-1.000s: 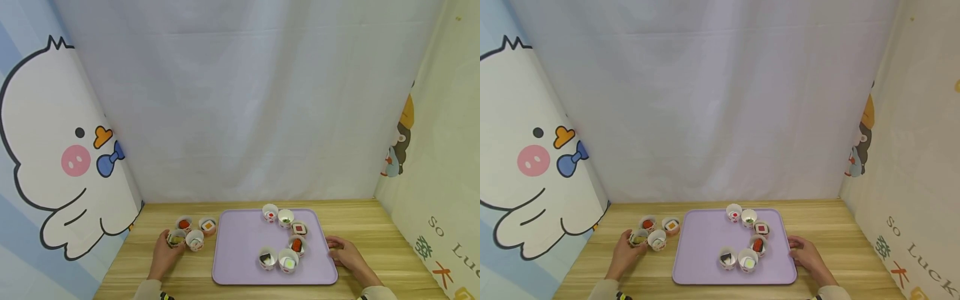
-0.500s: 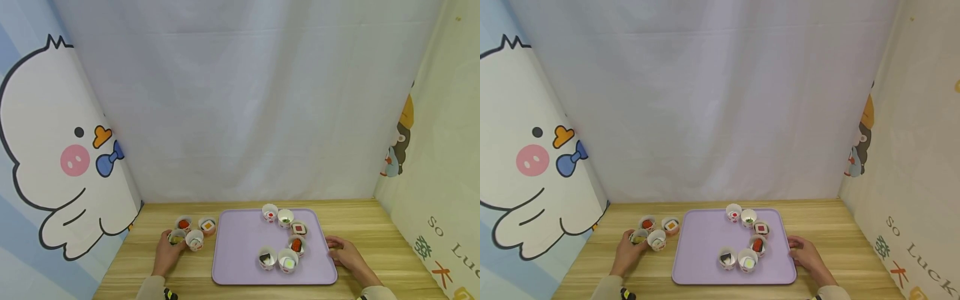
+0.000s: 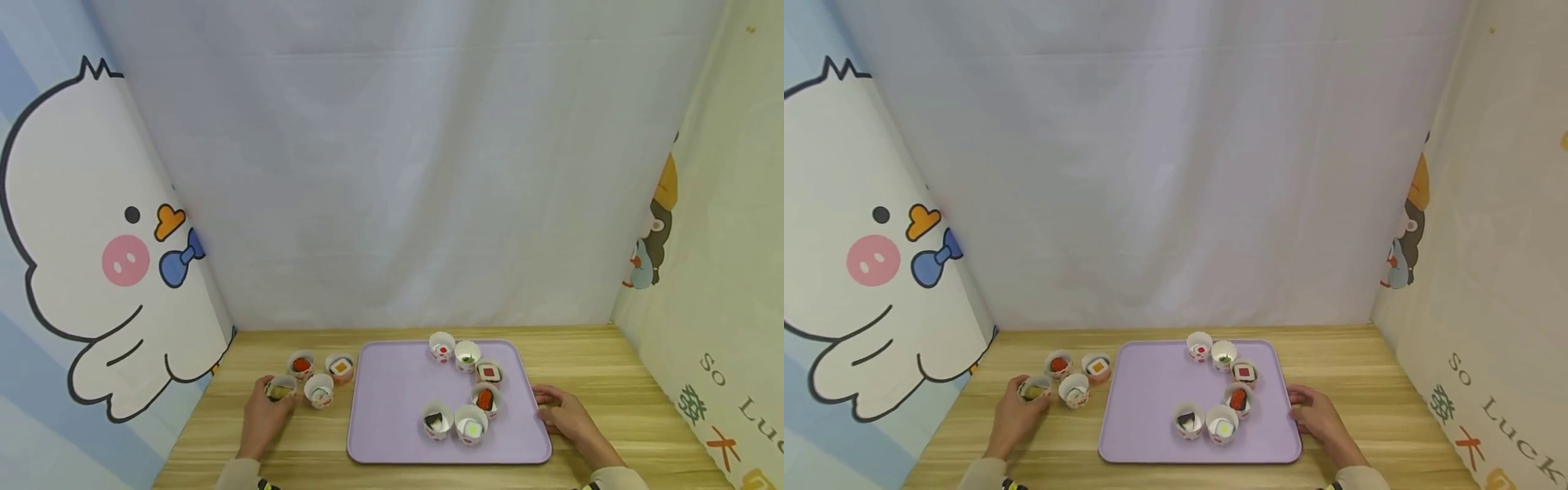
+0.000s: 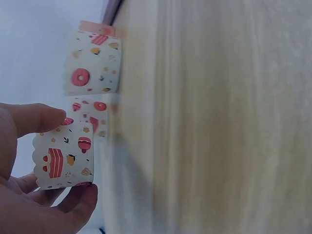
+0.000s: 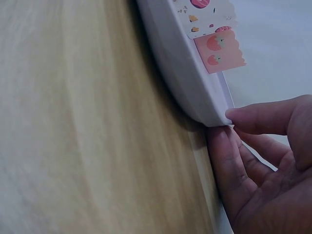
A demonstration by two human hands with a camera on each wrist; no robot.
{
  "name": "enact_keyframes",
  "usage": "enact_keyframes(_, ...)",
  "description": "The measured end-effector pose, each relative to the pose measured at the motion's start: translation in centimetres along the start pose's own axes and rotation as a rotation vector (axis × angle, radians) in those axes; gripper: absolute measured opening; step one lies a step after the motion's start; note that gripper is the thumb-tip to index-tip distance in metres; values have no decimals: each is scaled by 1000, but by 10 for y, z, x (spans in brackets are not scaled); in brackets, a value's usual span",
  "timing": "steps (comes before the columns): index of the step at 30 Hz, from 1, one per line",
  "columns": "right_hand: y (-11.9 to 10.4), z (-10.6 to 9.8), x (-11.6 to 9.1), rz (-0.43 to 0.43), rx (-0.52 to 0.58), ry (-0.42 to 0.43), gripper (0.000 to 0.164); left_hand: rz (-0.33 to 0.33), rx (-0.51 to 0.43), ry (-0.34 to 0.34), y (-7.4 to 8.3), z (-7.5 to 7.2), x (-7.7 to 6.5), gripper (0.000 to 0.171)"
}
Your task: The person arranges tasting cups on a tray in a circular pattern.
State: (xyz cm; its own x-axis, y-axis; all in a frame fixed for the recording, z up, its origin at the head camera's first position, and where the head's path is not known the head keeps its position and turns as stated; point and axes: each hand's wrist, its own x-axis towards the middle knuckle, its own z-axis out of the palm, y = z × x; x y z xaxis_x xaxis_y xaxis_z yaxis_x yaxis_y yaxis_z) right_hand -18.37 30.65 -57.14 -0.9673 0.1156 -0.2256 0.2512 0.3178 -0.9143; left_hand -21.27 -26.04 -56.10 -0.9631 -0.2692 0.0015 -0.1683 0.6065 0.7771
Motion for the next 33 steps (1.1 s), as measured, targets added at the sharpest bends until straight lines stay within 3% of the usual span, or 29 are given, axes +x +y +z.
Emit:
enact_keyframes(14,1,-1,0,-20,16,-21,59,106,-26,13,42,-20,-20,69)
enact_keyframes(23,-1,0,0,-17,14,-23,59,242,-50,39,72,-15,-32,66)
enact_keyframes(33,0,0,0,-19,11,-14,58,284,-62,-12,96,-1,-40,67)
